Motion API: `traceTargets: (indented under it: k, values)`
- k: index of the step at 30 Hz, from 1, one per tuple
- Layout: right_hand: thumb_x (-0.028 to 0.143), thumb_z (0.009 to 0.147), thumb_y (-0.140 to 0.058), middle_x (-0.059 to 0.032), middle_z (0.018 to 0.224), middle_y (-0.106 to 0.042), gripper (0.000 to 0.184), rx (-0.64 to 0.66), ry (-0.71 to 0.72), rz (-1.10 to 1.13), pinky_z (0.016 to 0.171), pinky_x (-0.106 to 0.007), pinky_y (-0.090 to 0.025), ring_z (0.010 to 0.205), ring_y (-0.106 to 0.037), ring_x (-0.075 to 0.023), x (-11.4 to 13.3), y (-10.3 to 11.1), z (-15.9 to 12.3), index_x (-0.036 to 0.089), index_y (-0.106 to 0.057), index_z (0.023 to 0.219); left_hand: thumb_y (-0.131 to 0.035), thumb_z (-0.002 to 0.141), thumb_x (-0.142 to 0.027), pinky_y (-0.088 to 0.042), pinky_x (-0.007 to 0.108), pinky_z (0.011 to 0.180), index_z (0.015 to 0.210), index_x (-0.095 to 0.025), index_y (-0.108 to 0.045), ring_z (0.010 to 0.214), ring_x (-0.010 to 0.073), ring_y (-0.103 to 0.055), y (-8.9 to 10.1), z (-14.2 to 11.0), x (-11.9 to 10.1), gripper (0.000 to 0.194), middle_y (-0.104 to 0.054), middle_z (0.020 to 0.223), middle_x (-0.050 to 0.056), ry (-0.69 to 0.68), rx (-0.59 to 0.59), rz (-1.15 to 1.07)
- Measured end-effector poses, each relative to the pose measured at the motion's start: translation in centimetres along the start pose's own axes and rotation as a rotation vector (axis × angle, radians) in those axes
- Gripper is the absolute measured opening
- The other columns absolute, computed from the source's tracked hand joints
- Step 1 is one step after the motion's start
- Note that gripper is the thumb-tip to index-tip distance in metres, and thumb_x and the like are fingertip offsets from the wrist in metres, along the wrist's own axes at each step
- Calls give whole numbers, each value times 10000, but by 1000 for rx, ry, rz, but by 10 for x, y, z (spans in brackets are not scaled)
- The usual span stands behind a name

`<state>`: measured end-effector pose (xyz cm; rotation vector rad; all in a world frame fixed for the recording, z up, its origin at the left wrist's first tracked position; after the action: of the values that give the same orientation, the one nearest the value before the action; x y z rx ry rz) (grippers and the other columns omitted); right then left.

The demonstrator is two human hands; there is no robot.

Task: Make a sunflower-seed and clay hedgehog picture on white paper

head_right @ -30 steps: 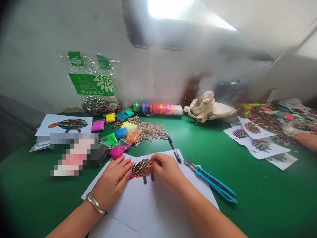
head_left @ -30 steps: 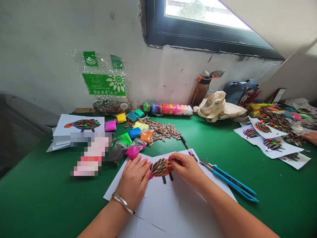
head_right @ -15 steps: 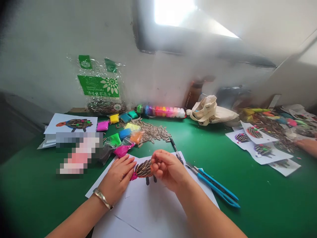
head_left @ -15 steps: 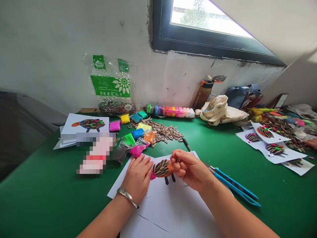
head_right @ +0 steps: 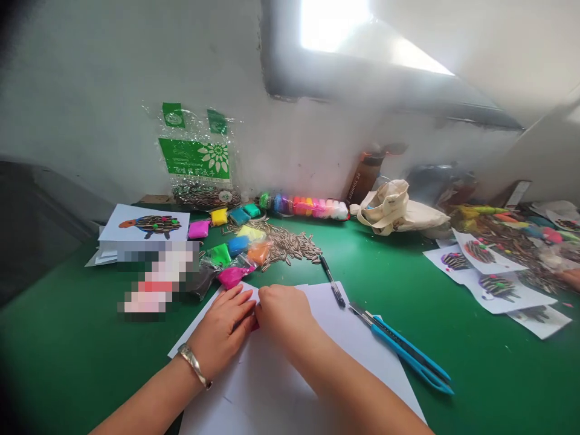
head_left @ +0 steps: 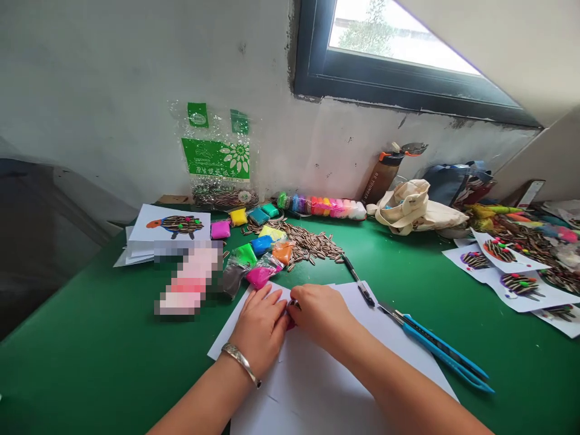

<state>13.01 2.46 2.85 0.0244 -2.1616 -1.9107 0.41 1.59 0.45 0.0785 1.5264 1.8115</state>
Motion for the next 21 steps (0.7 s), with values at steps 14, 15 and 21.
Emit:
traceTargets:
  k: [14,15,21]
  values:
    - [241,782,-507,24,602,-630,133,-32,-161,708,470,-196,-368,512,-563,-115,-19,0,-2,213,-612,706,-445,863,-162,-422,519,965,958,-203,-694,1146,287,-508,9,-6,-7,270,-682,1037,73,-23,-14,-8]
    - [239,782,-507,22,612,-639,132,-45,-163,705,483,-198,-377,523,-573,-118,-20,-2,-2,213,-616,710,-453,858,-160,-425,509,964,940,-209,-698,1143,284,-507,11,-6,-8,263,-684,1020,69,-27,-12,-11]
    - [222,800,-501,0,660,-674,161,-82,-138,538,515,-203,-353,566,-582,-125,-14,-10,-1,216,-645,727,-506,832,-162,-415,499,959,872,-248,-697,1108,283,-511,12,-10,-15,214,-670,947,47,-17,61,14]
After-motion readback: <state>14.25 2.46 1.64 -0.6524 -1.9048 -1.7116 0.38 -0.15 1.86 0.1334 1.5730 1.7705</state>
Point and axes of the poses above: each hand's wrist, its own z-axis towards the middle knuckle, its own y-axis out of the back of the hand, x = y × z, the point moved 4 cm from there along z, towards the middle knuckle
